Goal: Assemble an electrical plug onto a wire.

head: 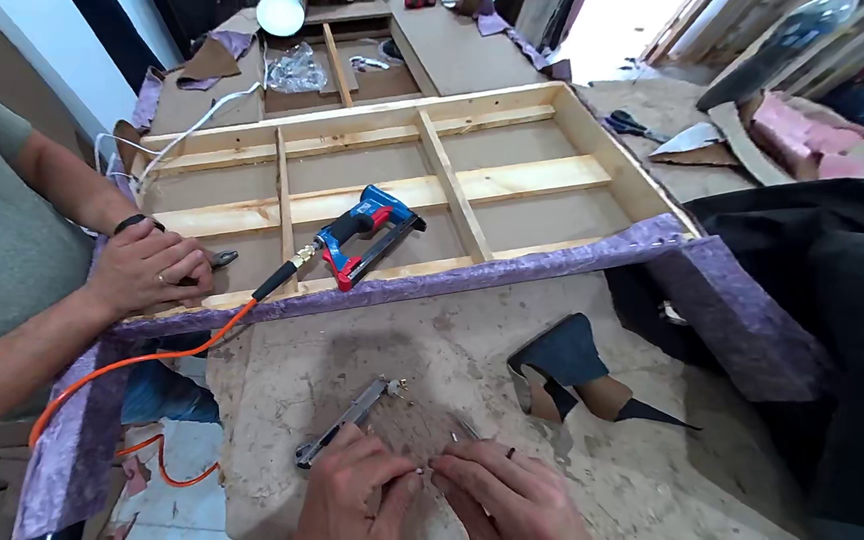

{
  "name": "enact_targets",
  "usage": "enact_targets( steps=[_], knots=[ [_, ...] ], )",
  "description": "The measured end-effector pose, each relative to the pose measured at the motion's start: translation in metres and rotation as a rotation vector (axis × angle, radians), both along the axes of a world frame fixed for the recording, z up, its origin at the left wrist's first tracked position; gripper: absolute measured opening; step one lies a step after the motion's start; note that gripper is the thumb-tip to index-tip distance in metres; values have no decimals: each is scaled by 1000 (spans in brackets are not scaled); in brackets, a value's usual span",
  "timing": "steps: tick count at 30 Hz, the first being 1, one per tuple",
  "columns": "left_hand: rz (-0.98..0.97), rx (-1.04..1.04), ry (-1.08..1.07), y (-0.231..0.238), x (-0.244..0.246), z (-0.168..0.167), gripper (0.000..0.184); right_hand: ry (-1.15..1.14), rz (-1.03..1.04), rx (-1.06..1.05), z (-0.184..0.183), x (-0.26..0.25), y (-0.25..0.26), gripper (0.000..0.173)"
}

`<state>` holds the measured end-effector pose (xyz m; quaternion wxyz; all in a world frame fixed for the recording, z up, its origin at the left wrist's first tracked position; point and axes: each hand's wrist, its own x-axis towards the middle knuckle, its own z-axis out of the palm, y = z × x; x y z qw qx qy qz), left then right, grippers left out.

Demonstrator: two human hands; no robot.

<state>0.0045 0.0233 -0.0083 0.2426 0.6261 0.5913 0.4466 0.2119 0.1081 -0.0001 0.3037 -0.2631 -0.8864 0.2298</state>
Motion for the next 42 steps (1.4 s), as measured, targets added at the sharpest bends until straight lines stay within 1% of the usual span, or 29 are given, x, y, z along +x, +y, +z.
enact_targets(
  steps=[1, 2, 3, 4, 5, 6, 7, 8, 9, 10, 11, 13, 15, 17, 18, 20, 23, 24, 25, 26, 28, 29, 31, 33, 36, 39, 42],
  knots=[
    [1, 8, 7, 0, -1, 1, 19, 56, 5, -222, 3, -3, -3, 15],
    [5, 17, 19, -1, 0, 1, 17, 146, -25, -543, 8, -7, -9, 16],
    [11, 31, 37, -1, 1, 1, 16, 269, -93, -929, 14, -13, -15, 17],
    [25, 43, 65, 0, 1, 0, 16, 387, -170, -1286, 19, -19, -18, 21],
    [46, 43, 87, 0, 0, -1, 16, 460, -208, -1511, 17, -23, -18, 25],
    [76, 24, 93, 0, -3, -2, 17, 452, -199, -1562, 12, -24, -16, 25],
    [112, -4, 84, -1, -7, -5, 18, 354, -187, -1427, 3, -21, -11, 22],
    [154, -30, 63, -1, -10, -8, 19, 200, -205, -1141, -10, -17, -2, 18],
    [197, -57, 51, 0, -14, -12, 20, 35, -255, -820, -26, -14, 9, 18],
    [235, -88, 42, 1, -18, -16, 22, -86, -297, -578, -40, -13, 20, 20],
    [265, -125, 35, 2, -21, -18, 22, -159, -317, -448, -50, -14, 30, 22],
    [296, -186, 20, 5, -27, -23, 22, -256, -299, -392, -58, -24, 44, 25],
    [309, -236, 20, 7, -33, -25, 22, -352, -274, -418, -60, -43, 49, 37],
    [309, -286, 8, 7, -36, -25, 22, -445, -268, -396, -62, -62, 50, 48],
    [303, -305, 0, 7, -36, -25, 22, -462, -273, -355, -67, -67, 49, 48],
    [286, -336, -27, 8, -35, -22, 21, -432, -287, -245, -83, -72, 46, 39],
    [285, -331, -56, 10, -36, -21, 21, -254, -287, -88, -102, -75, 44, 25],
    [289, -311, -70, 10, -34, -22, 21, -174, -282, -93, -103, -72, 43, 24],
    [287, -286, -85, 9, -32, -22, 20, -77, -269, -160, -101, -67, 43, 24],
    [277, -258, -103, 10, -30, -21, 19, 40, -238, -309, -93, -61, 42, 24],
    [249, -204, -115, 9, -27, -19, 19, 314, -170, -676, -73, -49, 36, 28],
    [235, -182, -112, 9, -26, -19, 19, 424, -149, -800, -62, -44, 31, 31],
    [213, -156, -120, 9, -20, -18, 21, 557, -129, -926, -45, -32, 18, 35],
    [193, -131, -132, 6, -14, -14, 21, 628, -128, -950, -34, -25, 6, 35],
    [153, -81, -113, 2, -10, -7, 19, 701, -147, -923, -26, -22, -5, 32],
    [116, -57, -127, 2, 0, -5, 18, 700, -217, -924, -19, -12, -12, 35],
    [88, -78, -218, -1, 8, 1, 18, 676, -173, -903, -15, -3, -18, 35]
  ],
)
